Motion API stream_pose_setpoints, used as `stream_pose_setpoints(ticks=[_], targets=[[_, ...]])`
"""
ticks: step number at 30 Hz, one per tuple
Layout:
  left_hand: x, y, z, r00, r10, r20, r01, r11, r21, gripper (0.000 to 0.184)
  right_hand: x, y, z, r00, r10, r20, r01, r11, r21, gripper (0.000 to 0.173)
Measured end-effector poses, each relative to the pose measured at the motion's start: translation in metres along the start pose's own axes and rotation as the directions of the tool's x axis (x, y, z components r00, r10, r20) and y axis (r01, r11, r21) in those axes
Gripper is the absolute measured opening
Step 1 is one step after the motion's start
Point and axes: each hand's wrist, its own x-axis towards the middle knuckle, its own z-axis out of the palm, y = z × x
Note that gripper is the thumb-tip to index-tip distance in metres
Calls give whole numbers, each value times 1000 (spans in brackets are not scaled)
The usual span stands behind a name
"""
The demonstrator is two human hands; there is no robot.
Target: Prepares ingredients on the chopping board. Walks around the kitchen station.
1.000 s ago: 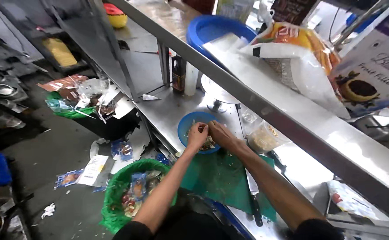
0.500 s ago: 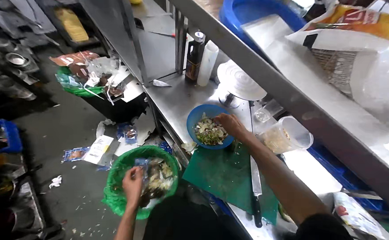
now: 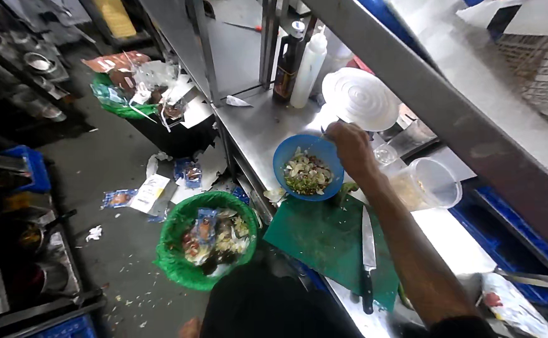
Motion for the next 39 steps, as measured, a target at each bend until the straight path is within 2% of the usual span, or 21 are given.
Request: stream_pose_setpoints(ticks=[1,3,4,7,9,11,12,14,15,16,18,20,21,24,26,28,29,32,34,36,39], targets=[[3,-6,2,998,-7,58,-2,989,151,34,0,6,8,1000,15,8,-15,999,-41,20],[26,-37,1,983,20,185,-123,818,563,39,-18,22,45,988,80,136,-72,995,-62,21],[50,-45,8,982,117,151,-186,771,609,38,-26,15,56,982,125,143,-119,992,-50,23],[37,-38,6,998,64,-2,-63,981,183,30,-45,-81,58,951,210,227,-237,967,97,35],[28,-10,-5,991,134,24,-133,991,-14,33,-58,-143,80,936,102,338,-187,955,231,45],[51,-4,3,932,359,-53,-359,933,12,38,-72,-162,111,890,-7,455,-168,924,343,70],[51,11,-5,915,403,9,-403,913,57,39,-84,-158,111,900,9,436,-198,899,390,71],[10,64,-22,895,439,81,-446,878,174,37,-125,-126,73,912,238,335,-380,797,470,56],[-24,94,-33,873,472,122,-488,845,220,36,-158,-108,43,863,429,266,-504,730,461,48],[-50,117,-40,824,552,127,-566,788,244,36,-200,-93,12,755,633,172,-642,660,391,41],[-80,148,-47,625,771,121,-768,580,270,40,-294,-58,-13,470,882,-41,-867,470,167,33],[-116,186,-49,383,907,175,-910,338,241,38,-360,-17,-18,223,975,-17,-975,223,0,39],[-139,208,-45,275,934,227,-950,228,214,37,-384,4,-13,152,988,31,-986,154,-66,42],[-212,269,-8,-25,907,420,-994,-67,86,34,-429,48,12,108,986,129,-982,127,-142,38],[-259,296,26,-111,805,582,-992,-127,-14,32,-426,48,10,107,986,125,-990,117,-76,34],[-299,311,68,-134,691,710,-991,-84,-106,29,-412,30,2,172,984,55,-984,169,54,35],[-315,316,89,-110,625,773,-990,5,-144,31,-398,13,0,243,970,22,-962,238,132,39],[-338,321,141,55,353,934,-875,468,-126,50,-344,-45,18,481,875,54,-831,435,348,45],[-338,321,158,122,274,954,-759,645,-88,53,-328,-58,39,592,801,89,-748,506,429,49],[-329,322,161,159,361,919,-809,582,-89,43,-336,-58,48,548,833,68,-783,484,390,49],[-307,326,161,53,610,791,-992,120,-26,43,-366,-55,58,326,945,34,-942,321,96,55]])
